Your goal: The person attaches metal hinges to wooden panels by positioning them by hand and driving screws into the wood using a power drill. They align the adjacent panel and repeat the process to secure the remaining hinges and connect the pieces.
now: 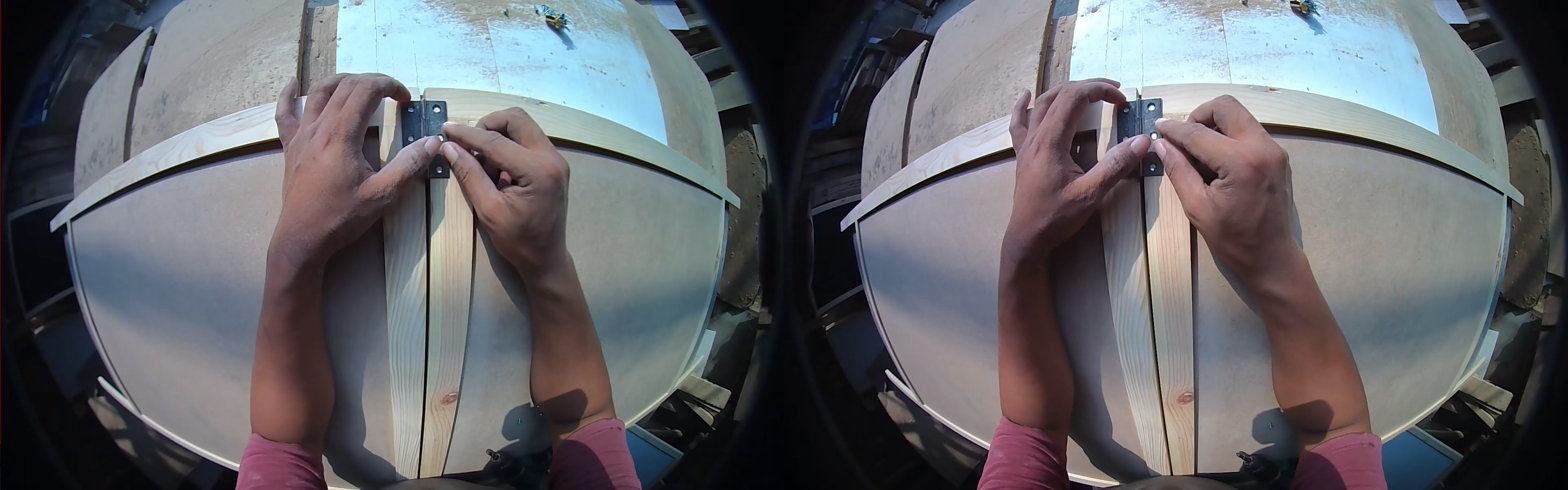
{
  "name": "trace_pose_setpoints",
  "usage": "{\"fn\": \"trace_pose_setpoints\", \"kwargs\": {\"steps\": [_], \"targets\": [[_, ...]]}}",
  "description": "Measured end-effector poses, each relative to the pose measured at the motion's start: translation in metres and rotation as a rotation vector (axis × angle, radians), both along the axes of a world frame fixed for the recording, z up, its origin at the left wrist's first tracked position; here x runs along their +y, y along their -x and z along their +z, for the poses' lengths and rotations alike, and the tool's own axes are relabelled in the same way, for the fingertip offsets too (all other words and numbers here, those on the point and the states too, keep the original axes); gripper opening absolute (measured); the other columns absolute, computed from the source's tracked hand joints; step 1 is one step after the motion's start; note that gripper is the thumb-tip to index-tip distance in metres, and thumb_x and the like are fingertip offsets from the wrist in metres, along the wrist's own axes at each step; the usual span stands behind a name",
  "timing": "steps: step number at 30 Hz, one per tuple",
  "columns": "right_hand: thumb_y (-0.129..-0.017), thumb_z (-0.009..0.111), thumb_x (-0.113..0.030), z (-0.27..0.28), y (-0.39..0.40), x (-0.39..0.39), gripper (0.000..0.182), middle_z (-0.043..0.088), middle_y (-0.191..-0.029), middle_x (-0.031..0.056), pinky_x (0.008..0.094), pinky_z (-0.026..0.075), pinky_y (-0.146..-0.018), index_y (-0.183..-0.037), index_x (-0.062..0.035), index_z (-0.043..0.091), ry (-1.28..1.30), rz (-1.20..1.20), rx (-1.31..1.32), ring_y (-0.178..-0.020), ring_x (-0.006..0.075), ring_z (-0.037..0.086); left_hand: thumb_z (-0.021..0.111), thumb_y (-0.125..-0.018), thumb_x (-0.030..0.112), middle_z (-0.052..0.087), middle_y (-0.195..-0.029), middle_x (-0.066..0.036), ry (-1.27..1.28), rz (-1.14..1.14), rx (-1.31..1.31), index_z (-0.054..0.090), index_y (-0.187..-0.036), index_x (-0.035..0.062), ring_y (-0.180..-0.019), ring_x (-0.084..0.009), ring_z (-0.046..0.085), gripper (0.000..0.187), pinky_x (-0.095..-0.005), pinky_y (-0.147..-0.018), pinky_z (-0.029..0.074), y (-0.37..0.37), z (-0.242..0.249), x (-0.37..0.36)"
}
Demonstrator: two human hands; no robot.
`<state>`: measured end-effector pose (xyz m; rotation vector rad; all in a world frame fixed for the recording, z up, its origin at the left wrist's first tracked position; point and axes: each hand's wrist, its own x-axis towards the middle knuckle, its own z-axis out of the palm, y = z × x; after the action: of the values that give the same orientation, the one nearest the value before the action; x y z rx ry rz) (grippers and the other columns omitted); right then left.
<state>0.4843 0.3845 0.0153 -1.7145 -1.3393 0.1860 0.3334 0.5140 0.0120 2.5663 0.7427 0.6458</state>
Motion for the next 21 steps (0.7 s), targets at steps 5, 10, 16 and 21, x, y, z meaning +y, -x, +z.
{"fn": "trace_pose_setpoints", "kwargs": {"steps": [5, 10, 16, 21], "targets": [[-0.089, 0.073, -0.006, 0.002, 0.001, 0.001, 0.015, 0.067, -0.087, 0.0102, 0.0287, 0.054, -0.06, -0.102, 0.0013, 0.077, 0.001, 0.005, -0.011, -0.069, 0.0158, 0.066, 0.077, -0.083, 0.047, 0.063, -0.127, -0.005, 0.034, 0.061, 0.0, 0.063, -0.123, 0.0173, -0.134, -0.0289, 0.047, 0.052, -0.0582, -0.124, 0.003, -0.006, 0.001, -0.008], [-0.088, 0.075, -0.013, -0.008, -0.002, -0.001, 0.016, 0.069, -0.086, 0.0093, 0.0292, 0.054, -0.062, -0.1, -0.0032, 0.079, -0.061, -0.014, 0.032, -0.068, 0.0162, 0.068, 0.076, -0.083, 0.051, 0.063, -0.128, -0.007, 0.003, 0.053, -0.016, 0.061, -0.13, 0.0211, -0.136, -0.0297, 0.047, 0.058, -0.0595, -0.124, 0.0, -0.003, -0.012, 0.001], [-0.089, 0.075, -0.013, 0.047, -0.008, -0.118, 0.022, 0.069, -0.089, 0.0058, 0.0255, 0.051, -0.061, -0.11, -0.0055, 0.077, 0.014, 0.058, -0.118, -0.069, 0.0113, 0.064, 0.078, -0.084, 0.037, 0.056, -0.141, -0.016, 0.104, 0.172, 0.053, 0.057, -0.138, 0.0123, -0.139, -0.0319, 0.043, 0.063, -0.0498, -0.122, 0.02, -0.007, 0.019, -0.026], [-0.087, 0.075, -0.007, 0.076, 0.039, -0.277, 0.02, 0.068, -0.094, 0.0083, 0.0266, 0.053, -0.066, -0.107, -0.003, 0.076, 0.606, -0.205, 0.077, -0.076, 0.0136, 0.065, 0.078, -0.084, 0.039, 0.055, -0.142, -0.015, 0.201, 0.183, 0.069, 0.056, -0.139, 0.0139, -0.14, -0.0314, 0.044, 0.064, -0.0509, -0.123, 0.016, -0.008, 0.022, -0.018]]}}
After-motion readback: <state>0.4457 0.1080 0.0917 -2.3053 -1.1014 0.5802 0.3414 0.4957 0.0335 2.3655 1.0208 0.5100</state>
